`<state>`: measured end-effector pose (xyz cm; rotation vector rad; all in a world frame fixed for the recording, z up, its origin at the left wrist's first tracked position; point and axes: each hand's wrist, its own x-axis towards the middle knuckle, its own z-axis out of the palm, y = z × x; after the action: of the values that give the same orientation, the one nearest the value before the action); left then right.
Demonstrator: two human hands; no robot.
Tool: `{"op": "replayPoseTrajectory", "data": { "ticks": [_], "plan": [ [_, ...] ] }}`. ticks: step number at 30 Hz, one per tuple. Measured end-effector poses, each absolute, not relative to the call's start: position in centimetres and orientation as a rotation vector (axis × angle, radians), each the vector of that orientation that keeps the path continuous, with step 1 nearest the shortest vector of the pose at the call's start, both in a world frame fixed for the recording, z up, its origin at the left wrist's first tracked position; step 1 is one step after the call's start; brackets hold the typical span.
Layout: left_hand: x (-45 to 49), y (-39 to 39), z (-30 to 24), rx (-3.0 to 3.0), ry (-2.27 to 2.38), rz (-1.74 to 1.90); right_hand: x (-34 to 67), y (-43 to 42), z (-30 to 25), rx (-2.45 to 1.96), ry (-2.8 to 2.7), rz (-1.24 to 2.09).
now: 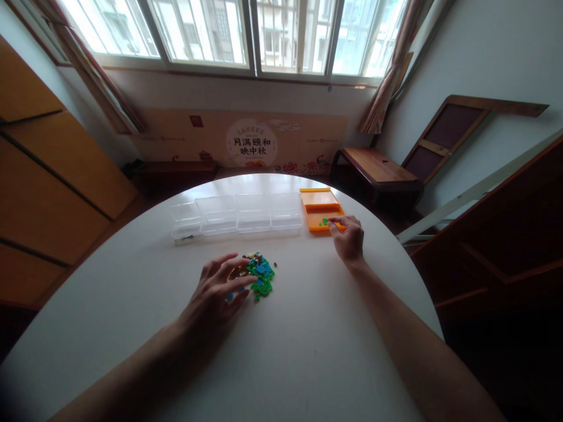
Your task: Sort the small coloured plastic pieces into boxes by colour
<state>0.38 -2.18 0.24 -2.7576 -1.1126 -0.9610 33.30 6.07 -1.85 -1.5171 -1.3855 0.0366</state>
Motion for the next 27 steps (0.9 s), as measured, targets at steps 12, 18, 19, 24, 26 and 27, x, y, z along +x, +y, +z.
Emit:
{"op": "replayPoseTrajectory", "data": {
  "ticks": [12, 18, 19, 24, 26, 27],
  "plan": [
    [0.4, -1.7, -0.1, -2.747, -1.159, -0.929, 28.4, 3.6, -0.7, -1.305, -1.56, 0.117],
    [0.3, -1.7, -0.1, -2.775, -1.132, -0.937, 25.7, 1.7, 0.0, -1.207, -1.666, 0.229],
    [0.4, -1.7, -0.1, -2.778, -1.129, -0.931, 25.2, 1.3, 0.1, -1.192, -1.685, 0.248],
    [0.5, -1.8, 0.0, -2.766, -1.138, -0.926, 23.3, -0.2, 0.4, -1.129, -1.809, 0.335],
    [0.5, -1.8, 0.0, -2.749, -1.144, -0.947, 22.8, -0.7, 0.5, -1.111, -1.86, 0.369],
    [0.5, -1.8, 0.0, -2.736, -1.149, -0.969, 22.5, -1.0, 0.6, -1.101, -1.886, 0.383]
  ]
}}
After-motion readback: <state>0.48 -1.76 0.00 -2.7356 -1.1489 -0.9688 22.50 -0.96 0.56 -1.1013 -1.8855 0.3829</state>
